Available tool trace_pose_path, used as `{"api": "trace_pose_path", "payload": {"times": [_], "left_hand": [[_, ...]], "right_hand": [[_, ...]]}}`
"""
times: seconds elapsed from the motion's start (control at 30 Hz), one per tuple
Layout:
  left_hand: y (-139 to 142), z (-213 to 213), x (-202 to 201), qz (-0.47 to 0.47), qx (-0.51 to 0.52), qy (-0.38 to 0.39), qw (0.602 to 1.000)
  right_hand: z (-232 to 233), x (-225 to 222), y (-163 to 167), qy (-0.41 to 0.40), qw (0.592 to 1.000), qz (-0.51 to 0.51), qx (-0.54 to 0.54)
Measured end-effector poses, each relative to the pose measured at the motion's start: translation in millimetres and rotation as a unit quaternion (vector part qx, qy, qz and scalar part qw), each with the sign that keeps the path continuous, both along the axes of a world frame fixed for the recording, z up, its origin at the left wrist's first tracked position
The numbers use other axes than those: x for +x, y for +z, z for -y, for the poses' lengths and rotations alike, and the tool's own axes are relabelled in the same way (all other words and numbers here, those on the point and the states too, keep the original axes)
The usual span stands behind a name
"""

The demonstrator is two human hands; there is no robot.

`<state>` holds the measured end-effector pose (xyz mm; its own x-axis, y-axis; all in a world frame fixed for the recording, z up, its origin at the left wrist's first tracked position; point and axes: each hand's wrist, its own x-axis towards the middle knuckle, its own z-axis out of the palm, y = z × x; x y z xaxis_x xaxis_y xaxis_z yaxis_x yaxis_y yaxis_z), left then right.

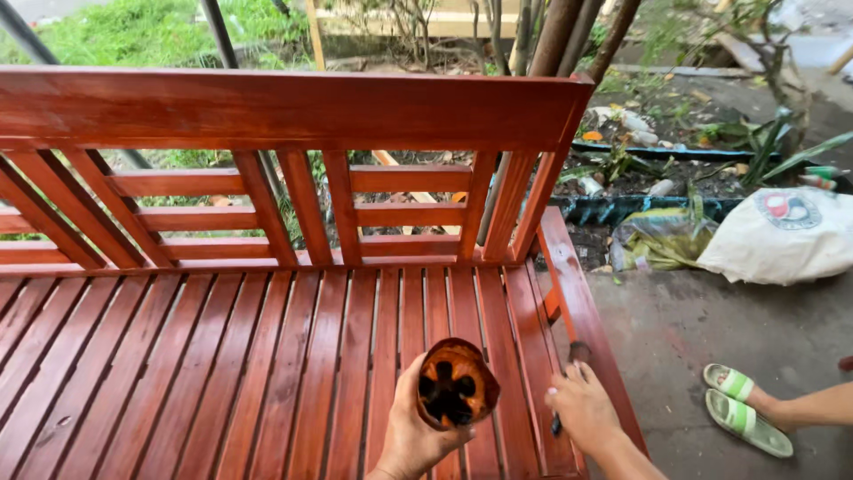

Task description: The person applies reddish-brown wood stain to wooden furniture using a brush, holding a cut plastic bottle of stain in one hand. They first coat the legs and frame of a slatted bench, then move to a small slatted table and brush stain onto its frame and inner slats.

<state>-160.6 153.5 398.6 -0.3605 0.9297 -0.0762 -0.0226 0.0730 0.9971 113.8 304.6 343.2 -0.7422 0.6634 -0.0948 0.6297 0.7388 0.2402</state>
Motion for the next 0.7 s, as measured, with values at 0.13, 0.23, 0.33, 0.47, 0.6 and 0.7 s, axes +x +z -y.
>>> {"api": "trace_pose_path", "payload": {"times": [0.13, 0.23, 0.33, 0.47, 0.6, 0.7], "left_hand": [[-16.3, -41.1, 16.5, 0.032, 0.032, 0.048, 0.998], [-28.1, -71.6, 27.1, 0.131, -0.004, 0.081, 0.988], [-35.3, -91.7, 32.5, 0.052, -0.037, 0.100, 0.993], [-38.0, -114.4, 35.4, 0.025, -0.056, 0.111, 0.992], [-39.7, -129.1, 37.1, 0.030, -0.109, 0.118, 0.987], [-42.9, -135.1, 40.4, 0.023, -0.059, 0.126, 0.990]], "right_hand": [[-69.3, -30.0, 3.9, 0.008, 0.998, 0.056, -0.026], [-124.4, -46.4, 2.1, 0.039, 0.999, 0.035, 0.008], [-172.2, -60.8, -2.9, 0.051, 0.998, 0.044, 0.008], [-227.7, -85.0, -10.0, 0.062, 0.998, 0.033, 0.000], [-264.1, -102.2, -11.7, 0.039, 0.999, 0.035, -0.016], [-264.2, -119.5, -17.9, 0.015, 0.999, 0.035, -0.023]]}}
